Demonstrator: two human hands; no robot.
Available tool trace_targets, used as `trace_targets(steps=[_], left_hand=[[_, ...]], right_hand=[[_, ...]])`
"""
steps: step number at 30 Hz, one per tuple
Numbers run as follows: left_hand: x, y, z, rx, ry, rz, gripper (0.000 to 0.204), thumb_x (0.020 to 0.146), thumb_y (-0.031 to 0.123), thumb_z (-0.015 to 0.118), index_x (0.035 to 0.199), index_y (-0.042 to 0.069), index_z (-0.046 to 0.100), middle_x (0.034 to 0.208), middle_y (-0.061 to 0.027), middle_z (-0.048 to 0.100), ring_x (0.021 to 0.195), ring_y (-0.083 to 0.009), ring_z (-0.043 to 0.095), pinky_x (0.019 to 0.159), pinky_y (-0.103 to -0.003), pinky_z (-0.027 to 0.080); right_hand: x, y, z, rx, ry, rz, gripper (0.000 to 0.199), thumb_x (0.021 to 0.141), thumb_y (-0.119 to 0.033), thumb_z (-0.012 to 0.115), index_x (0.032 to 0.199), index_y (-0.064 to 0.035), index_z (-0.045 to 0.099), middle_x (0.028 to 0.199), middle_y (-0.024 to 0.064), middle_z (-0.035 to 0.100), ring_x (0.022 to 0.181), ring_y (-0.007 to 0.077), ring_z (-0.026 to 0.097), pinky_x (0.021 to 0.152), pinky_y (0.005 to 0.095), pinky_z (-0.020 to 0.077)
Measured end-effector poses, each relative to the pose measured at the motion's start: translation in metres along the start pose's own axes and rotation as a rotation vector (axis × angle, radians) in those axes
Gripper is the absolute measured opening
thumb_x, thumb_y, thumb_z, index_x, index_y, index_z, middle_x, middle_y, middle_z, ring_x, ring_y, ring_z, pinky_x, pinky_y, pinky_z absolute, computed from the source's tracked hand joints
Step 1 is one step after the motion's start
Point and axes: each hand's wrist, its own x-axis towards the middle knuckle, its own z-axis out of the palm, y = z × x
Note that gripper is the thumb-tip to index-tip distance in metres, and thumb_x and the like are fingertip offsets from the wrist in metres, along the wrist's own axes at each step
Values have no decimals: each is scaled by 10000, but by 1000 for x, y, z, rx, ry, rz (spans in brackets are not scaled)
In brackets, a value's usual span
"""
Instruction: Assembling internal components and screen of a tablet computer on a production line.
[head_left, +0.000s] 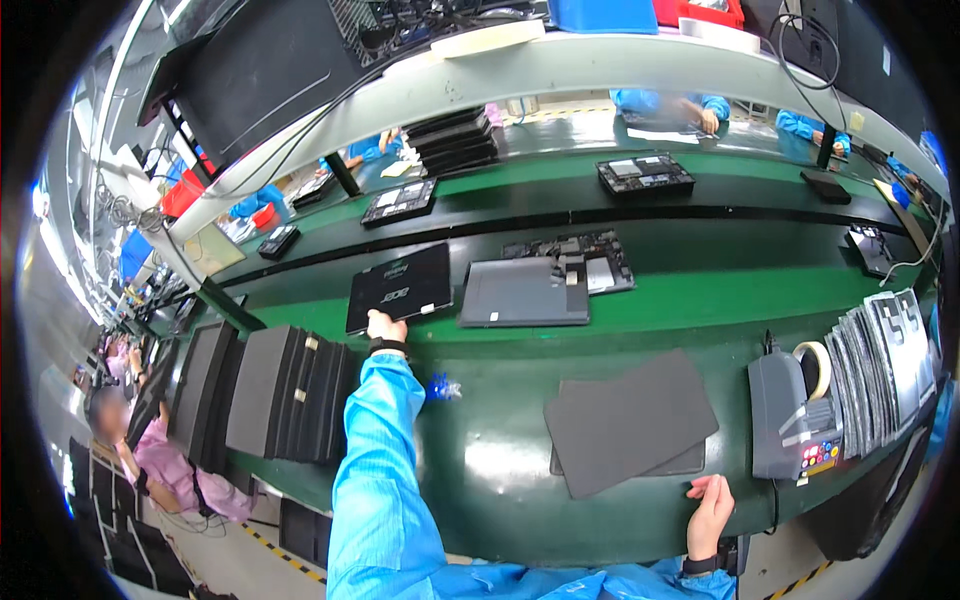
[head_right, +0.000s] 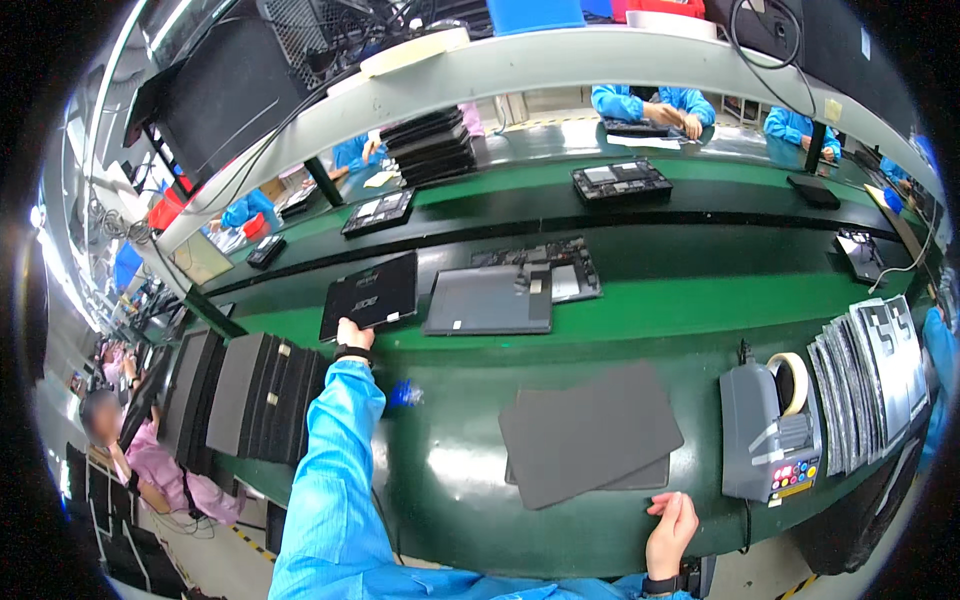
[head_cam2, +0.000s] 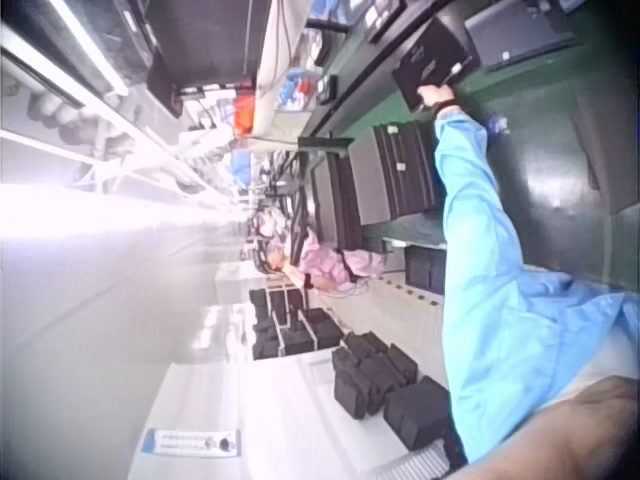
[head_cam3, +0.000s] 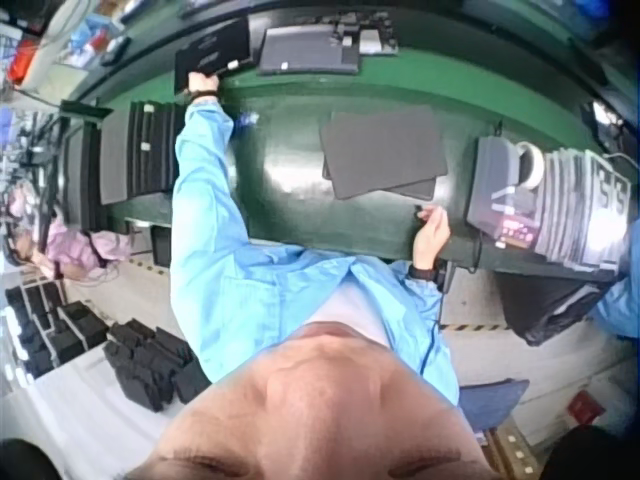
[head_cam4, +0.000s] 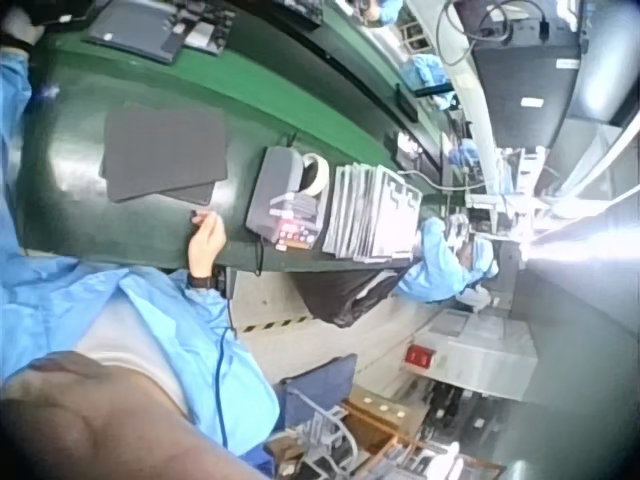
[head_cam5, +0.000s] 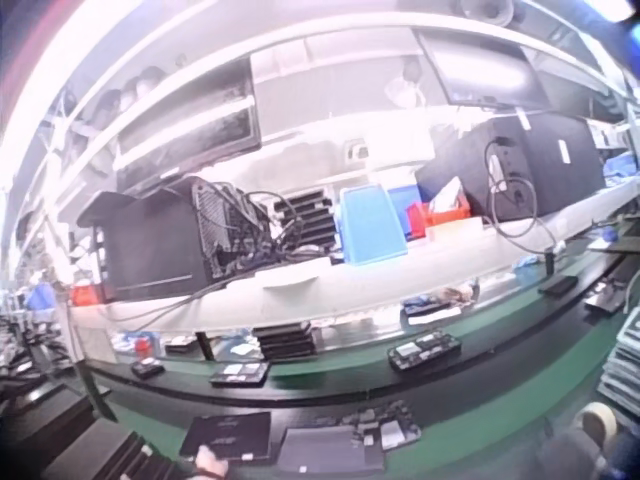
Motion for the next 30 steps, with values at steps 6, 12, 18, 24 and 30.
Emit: trace_targets(steps=[6,12,18,24,30], left_hand=[[51,-65,-26,281,-215,-102,699,663,382,816,1131,-28,496,1041,-210,636,1014,-386,614,879,-406,505],[27,22,-101,-335,-115,-608,534,790,310,570,1153,-81,560,1141,-226,603,1074,-376,575,936,-414,457],[-22,94,-76,-439,-414,-24,358,782,223,593,964,-84,617,792,-153,666,739,-220,647,714,-332,512],[-18,73,-45,-317,-401,-138,459,750,239,642,1062,-94,595,956,-231,663,890,-320,647,802,-382,497],[-17,75,-93,-629,-689,-397,536,750,304,720,1039,-131,599,1017,-228,639,958,-290,622,811,-362,475]], right_hand=[[-5,-21,8,46,-24,19,387,1002,-229,380,740,6,541,626,40,521,599,103,488,593,260,387],[31,-110,26,139,-16,12,206,954,-84,461,803,19,557,706,35,549,653,106,519,610,254,417],[163,-185,183,87,-376,-252,176,881,-125,574,963,30,590,911,118,629,870,163,596,779,275,463],[288,-63,325,-635,-129,-253,459,766,-325,604,970,86,592,1014,334,608,990,443,597,903,473,462],[311,-71,357,-488,-508,-31,685,798,-464,650,1089,150,565,1051,314,616,1010,412,605,864,415,461]])
